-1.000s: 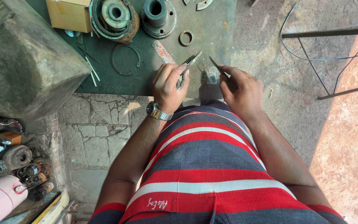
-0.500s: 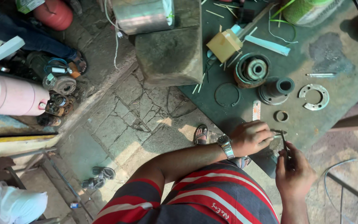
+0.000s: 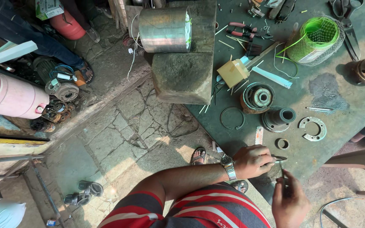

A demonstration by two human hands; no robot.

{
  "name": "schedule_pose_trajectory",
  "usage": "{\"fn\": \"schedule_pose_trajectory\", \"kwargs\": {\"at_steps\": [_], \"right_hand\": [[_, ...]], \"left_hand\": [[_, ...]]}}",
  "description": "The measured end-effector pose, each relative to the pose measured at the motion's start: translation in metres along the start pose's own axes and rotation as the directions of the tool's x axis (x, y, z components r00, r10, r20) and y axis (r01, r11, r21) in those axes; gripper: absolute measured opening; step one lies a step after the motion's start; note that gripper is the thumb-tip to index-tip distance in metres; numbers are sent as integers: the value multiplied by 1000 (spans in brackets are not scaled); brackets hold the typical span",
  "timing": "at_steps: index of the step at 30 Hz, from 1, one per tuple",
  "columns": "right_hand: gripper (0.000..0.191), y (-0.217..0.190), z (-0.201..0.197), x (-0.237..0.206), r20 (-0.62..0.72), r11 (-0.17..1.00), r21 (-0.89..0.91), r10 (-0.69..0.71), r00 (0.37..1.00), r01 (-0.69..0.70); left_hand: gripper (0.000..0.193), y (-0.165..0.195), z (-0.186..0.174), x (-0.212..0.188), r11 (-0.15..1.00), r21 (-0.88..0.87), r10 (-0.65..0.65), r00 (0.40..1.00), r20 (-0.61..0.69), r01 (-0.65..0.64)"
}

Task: The person uses a metal file to smooth the edges of a circular metal part on a workbench. They repeatedly rub the file along the inner and outer edges, repositioning the part as needed. The person also briefly uses a small metal scraper on the same part.

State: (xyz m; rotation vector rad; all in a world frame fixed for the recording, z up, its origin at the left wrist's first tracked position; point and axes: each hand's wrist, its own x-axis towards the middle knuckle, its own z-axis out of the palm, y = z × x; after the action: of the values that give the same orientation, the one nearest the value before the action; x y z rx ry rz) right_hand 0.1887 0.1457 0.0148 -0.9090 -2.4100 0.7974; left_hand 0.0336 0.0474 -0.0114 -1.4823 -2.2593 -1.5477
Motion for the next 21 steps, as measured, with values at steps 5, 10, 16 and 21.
{"fn": "schedule_pose_trajectory", "kwargs": {"at_steps": [5,10,16,21], "right_hand": [[34,-2,-1,-2,48,996,87,-11,999,7],[40,-8,-11,-2,43,991,131,-43,998,37],[33,-10,-16,-5,80,997,5,71,994,-72],[36,-12,-15,-4,67,995,75,-73,995,68]], "left_hand": [[9,0,-1,1,1000,-6,-21,1000,-4,21],[9,3,-3,2,997,25,79,997,-2,-79],[12,10,-9,7,999,-8,48,999,17,-48],[17,15,-12,15,997,-22,81,996,45,-80]]}}
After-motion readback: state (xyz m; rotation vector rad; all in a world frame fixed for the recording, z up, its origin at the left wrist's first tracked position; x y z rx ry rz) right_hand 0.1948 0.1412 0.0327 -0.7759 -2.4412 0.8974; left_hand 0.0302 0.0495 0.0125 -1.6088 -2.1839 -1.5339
